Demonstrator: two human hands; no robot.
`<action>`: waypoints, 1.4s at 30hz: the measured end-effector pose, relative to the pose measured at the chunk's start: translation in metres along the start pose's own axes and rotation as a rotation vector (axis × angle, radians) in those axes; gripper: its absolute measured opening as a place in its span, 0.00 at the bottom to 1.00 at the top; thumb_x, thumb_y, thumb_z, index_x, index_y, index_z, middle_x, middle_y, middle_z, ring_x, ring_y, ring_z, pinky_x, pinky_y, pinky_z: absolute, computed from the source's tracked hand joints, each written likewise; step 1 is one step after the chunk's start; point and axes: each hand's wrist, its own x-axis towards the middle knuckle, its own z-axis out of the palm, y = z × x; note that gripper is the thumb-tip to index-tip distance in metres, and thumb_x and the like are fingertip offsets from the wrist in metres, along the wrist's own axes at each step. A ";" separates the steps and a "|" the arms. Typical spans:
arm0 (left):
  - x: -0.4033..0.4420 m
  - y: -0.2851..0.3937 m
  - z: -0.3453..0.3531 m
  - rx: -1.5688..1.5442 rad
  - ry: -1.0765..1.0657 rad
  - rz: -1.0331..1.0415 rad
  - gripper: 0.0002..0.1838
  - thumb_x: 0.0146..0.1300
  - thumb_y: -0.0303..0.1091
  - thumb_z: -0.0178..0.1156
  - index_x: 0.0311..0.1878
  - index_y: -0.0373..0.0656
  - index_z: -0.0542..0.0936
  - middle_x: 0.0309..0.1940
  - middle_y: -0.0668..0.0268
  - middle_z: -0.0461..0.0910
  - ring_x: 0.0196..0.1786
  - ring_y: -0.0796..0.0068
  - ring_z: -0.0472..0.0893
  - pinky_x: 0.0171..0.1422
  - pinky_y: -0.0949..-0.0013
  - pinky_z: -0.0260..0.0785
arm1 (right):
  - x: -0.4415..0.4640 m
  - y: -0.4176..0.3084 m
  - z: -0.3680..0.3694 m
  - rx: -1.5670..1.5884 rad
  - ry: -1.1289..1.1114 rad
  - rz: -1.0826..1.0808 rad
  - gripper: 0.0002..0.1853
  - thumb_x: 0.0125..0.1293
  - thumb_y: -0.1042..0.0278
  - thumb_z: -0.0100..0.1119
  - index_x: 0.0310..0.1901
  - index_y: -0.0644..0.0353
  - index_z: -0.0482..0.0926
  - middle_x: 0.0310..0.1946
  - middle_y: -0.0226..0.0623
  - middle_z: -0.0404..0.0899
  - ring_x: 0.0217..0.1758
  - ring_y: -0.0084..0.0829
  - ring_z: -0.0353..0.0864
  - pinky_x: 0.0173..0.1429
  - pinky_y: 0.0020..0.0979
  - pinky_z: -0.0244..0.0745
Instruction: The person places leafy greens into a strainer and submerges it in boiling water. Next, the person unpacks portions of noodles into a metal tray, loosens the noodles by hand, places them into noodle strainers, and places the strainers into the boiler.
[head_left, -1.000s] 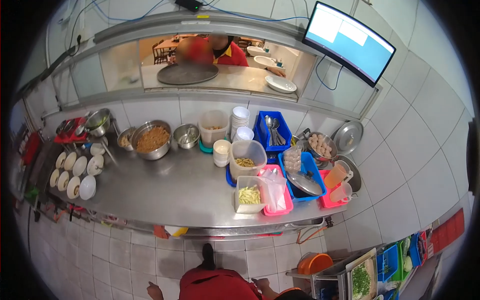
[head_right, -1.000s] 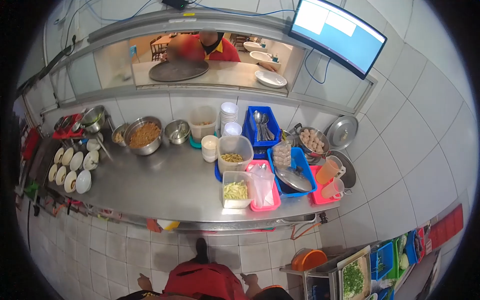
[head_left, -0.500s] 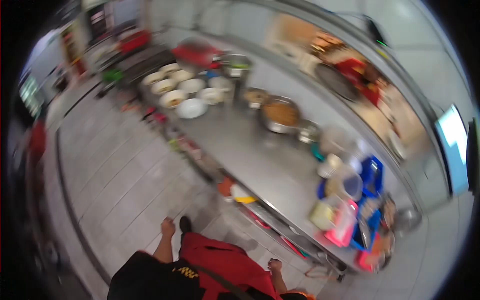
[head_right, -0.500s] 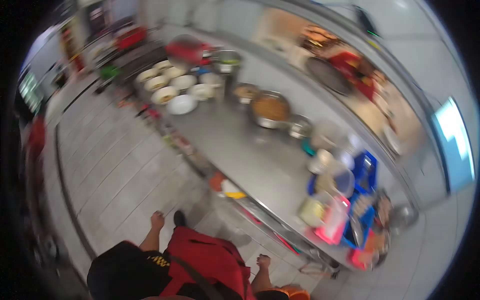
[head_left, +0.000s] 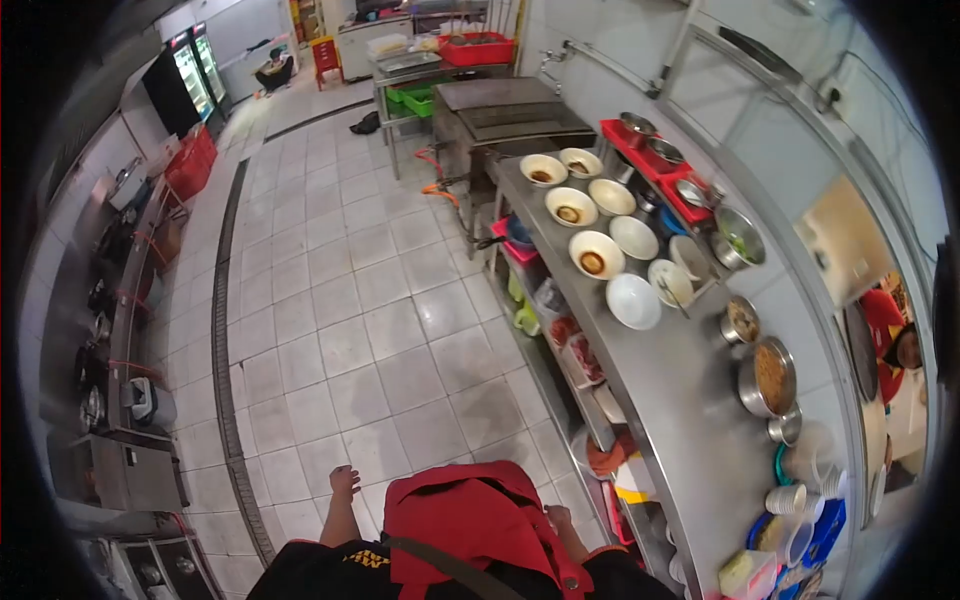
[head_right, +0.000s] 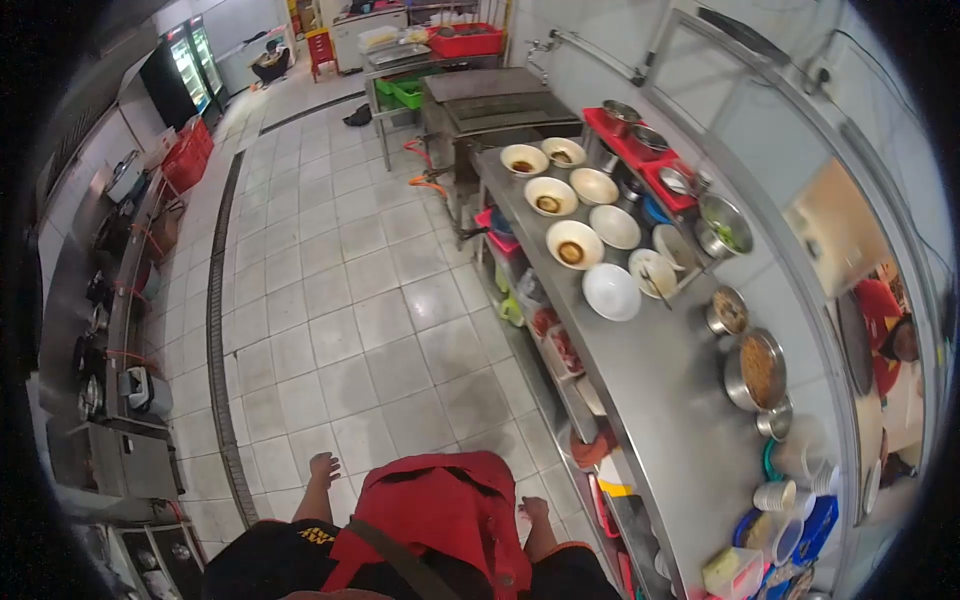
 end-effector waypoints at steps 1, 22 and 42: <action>0.005 0.012 -0.003 0.002 0.012 -0.003 0.16 0.61 0.38 0.50 0.52 0.45 0.70 0.43 0.60 0.76 0.42 0.65 0.76 0.42 0.55 0.70 | 0.003 -0.035 0.010 -0.236 -0.066 -0.223 0.10 0.58 0.65 0.54 0.39 0.56 0.79 0.29 0.39 0.82 0.27 0.28 0.82 0.28 0.31 0.76; 0.201 0.285 0.096 -0.090 0.351 0.050 0.13 0.55 0.35 0.54 0.39 0.39 0.79 0.19 0.67 0.75 0.18 0.77 0.72 0.17 0.71 0.65 | 0.118 -0.792 0.208 -0.577 0.022 -1.015 0.18 0.54 0.53 0.48 0.28 0.61 0.80 0.24 0.43 0.79 0.30 0.38 0.79 0.38 0.39 0.72; 0.489 0.772 0.124 0.078 0.172 0.142 0.12 0.58 0.40 0.54 0.42 0.45 0.74 0.28 0.69 0.75 0.27 0.78 0.70 0.27 0.68 0.63 | 0.173 -1.385 0.132 0.810 0.031 -0.857 0.05 0.57 0.69 0.54 0.32 0.58 0.78 0.24 0.29 0.75 0.24 0.20 0.71 0.27 0.22 0.66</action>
